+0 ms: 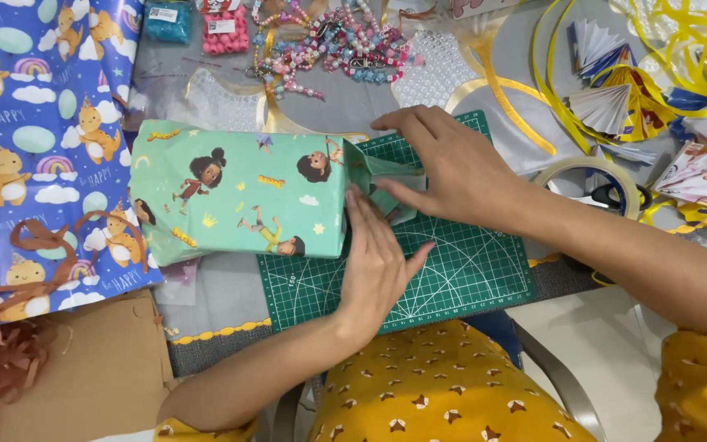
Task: Wrapping a rectangular box with decorative paper and securing it with tape.
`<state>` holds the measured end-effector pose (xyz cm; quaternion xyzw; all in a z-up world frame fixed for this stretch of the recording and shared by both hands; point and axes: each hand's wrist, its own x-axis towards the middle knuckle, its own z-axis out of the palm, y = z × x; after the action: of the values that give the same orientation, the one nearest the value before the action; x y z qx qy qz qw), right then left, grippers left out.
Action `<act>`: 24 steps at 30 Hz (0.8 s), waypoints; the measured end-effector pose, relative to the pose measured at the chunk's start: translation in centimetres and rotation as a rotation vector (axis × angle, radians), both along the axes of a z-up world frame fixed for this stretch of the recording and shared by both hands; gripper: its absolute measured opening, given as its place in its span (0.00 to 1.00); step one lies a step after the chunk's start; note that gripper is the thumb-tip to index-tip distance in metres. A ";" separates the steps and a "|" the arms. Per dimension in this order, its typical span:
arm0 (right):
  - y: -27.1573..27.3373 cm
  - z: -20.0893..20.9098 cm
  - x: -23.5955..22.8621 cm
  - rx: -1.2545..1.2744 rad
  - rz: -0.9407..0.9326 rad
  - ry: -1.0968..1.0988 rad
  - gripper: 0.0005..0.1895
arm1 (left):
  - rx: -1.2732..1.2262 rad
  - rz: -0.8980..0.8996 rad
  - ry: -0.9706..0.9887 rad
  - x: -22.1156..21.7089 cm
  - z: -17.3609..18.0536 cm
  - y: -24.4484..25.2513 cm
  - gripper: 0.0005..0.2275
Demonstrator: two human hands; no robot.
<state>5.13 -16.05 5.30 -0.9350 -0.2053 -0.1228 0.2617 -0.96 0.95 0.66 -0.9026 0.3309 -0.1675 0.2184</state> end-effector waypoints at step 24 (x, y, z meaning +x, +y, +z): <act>-1.9 -2.2 1.9 0.033 -0.101 0.524 0.28 | -0.591 -0.336 0.394 10.1 2.5 3.2 0.22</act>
<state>6.98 -17.94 3.14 -0.9396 -0.0816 0.1074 0.3146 9.10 4.18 3.20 -0.8748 0.4471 -0.1123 -0.1491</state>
